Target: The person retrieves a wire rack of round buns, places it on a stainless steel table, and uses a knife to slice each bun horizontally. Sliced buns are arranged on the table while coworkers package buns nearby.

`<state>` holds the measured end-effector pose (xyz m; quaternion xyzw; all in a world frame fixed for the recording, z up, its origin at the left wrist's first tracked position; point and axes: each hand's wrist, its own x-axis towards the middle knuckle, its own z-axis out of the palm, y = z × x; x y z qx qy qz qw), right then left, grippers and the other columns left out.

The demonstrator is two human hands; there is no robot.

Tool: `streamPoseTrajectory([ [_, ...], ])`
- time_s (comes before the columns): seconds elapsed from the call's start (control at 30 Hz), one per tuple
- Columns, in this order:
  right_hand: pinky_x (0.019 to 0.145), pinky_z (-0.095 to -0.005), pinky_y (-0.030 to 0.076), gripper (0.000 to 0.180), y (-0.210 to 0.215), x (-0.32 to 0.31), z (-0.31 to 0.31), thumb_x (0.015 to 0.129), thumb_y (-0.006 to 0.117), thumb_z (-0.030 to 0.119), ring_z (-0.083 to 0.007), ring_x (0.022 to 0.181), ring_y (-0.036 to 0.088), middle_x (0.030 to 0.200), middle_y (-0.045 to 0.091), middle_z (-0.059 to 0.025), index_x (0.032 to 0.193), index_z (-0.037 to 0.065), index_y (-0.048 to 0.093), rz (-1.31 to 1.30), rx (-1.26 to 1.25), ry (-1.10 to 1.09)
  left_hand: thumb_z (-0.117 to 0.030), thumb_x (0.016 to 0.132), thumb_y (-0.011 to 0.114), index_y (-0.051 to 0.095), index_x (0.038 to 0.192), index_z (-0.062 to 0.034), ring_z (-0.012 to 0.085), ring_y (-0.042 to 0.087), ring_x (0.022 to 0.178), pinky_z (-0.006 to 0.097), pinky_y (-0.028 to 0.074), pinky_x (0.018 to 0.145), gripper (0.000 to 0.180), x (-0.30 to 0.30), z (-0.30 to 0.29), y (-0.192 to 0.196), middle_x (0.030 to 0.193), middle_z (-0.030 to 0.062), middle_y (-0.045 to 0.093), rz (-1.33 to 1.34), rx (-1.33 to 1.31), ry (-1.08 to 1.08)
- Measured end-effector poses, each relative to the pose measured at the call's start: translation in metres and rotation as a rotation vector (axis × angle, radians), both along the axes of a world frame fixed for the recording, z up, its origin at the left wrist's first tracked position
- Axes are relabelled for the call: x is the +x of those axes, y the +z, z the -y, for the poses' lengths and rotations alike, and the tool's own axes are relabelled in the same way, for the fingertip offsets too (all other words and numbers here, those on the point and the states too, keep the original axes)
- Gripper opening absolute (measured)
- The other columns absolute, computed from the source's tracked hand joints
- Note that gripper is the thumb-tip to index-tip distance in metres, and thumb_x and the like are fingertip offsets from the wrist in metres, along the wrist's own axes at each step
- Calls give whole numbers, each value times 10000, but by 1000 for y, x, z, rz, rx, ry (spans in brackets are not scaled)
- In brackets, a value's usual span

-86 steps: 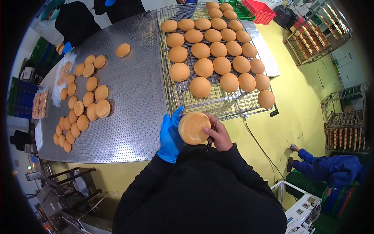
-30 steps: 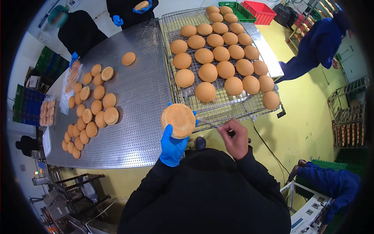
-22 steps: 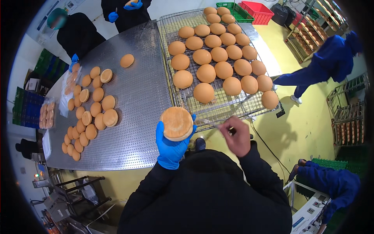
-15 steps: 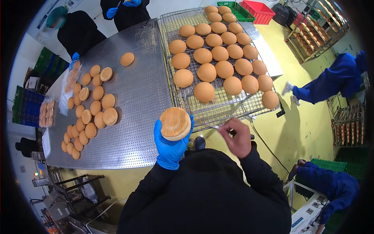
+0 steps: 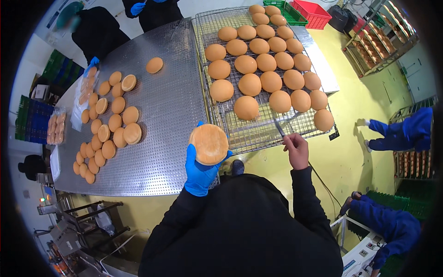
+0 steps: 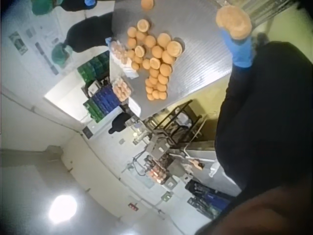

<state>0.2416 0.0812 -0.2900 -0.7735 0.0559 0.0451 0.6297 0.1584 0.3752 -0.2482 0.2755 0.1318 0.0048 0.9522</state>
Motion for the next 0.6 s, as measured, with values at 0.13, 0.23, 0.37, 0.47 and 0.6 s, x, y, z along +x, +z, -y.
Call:
streamPoseTrajectory([
  [0.13, 599, -298, 473, 178, -27, -17, -16, 885, 690, 175, -125, 626, 581, 750, 642, -45, 844, 7, 651, 38, 50, 69, -591, 989, 353, 273, 1519, -161, 317, 434, 1333, 542, 459, 1002, 686, 2, -3, -15, 1485, 125, 398, 26, 178, 25],
  [0.23, 609, -321, 466, 205, -23, 2, -16, 827, 747, 201, -136, 637, 557, 743, 637, -74, 880, 20, 667, 85, -152, 160, -424, 1014, 449, 349, 1477, -66, 276, 456, 1316, 419, 376, 1103, 594, 2, -34, -42, 1453, 121, 440, -46, 546, 157],
  [0.37, 662, -347, 487, 264, -40, 75, 83, 764, 792, 219, -207, 718, 601, 776, 639, -107, 918, 40, 672, 98, -420, -300, -213, 929, 648, 249, 1510, 3, 297, 293, 1418, 430, 234, 1167, 737, 0, -135, -73, 1558, 171, 275, -123, 1696, 379],
  [0.47, 806, -390, 524, 532, -53, 107, 148, 694, 848, 276, -273, 906, 640, 1020, 633, -163, 1114, 37, 624, 235, -585, -512, -162, 925, 638, 250, 1507, 14, 298, 267, 1435, 427, 197, 1179, 721, -2, -140, -56, 1558, 177, 284, -164, 1721, 414],
  [0.6, 990, -425, 482, 1058, -51, 104, 174, 565, 918, 371, -360, 1175, 561, 1327, 485, -183, 1434, 134, 362, -20, -657, -175, -125, 927, 613, 267, 1504, 8, 306, 266, 1436, 435, 187, 1178, 685, 15, -98, -65, 1557, 177, 288, -79, 1692, 242],
])
